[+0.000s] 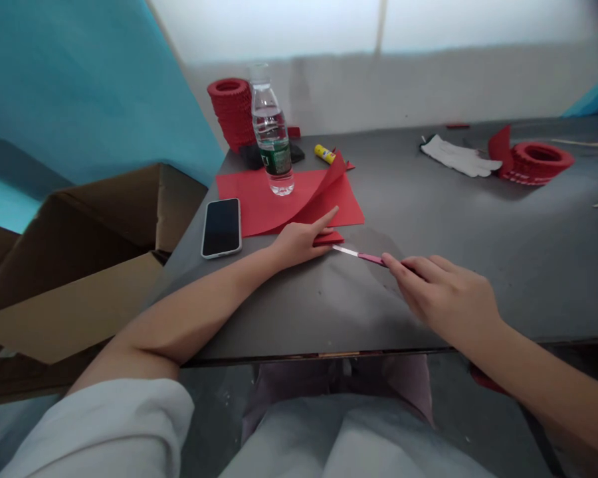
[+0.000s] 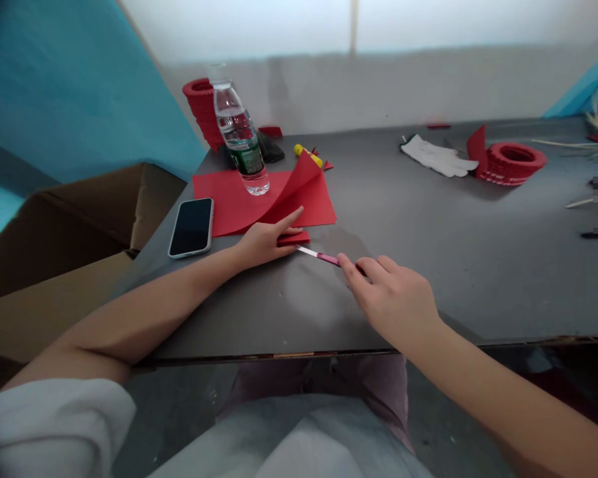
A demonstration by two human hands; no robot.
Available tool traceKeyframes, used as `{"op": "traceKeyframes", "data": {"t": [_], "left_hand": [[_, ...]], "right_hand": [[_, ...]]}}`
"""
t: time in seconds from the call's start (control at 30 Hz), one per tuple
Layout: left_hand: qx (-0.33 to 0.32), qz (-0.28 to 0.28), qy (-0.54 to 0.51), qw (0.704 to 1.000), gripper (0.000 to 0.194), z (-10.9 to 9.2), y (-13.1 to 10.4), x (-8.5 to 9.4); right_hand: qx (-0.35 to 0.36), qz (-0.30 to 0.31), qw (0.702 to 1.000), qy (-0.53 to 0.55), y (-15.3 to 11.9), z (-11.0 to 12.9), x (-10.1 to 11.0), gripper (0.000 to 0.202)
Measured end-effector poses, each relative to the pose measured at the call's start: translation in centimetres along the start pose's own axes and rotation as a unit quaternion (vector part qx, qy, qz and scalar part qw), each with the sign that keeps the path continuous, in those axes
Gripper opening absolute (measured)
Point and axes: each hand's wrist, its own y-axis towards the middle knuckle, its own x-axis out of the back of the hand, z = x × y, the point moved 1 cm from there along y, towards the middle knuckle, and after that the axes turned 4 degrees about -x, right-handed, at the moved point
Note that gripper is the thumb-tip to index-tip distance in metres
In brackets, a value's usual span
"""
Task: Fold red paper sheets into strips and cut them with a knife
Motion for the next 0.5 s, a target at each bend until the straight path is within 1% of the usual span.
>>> {"op": "traceKeyframes", "data": {"t": [0.27,0.5], "left_hand": [[-0.001,0.009,0.001,1.0,0.078,0.0,0.0,0.0],[-0.004,-0.002,0.007,1.0,0.08,0.0,0.1,0.0]], "right_hand": [[-0.015,-0.025,1.0,0.008,-1.2,-0.9,-1.2,0.031],[-0.012,-0.016,1.0,0.006,-1.7,-1.1,-2.1,0.032]]}}
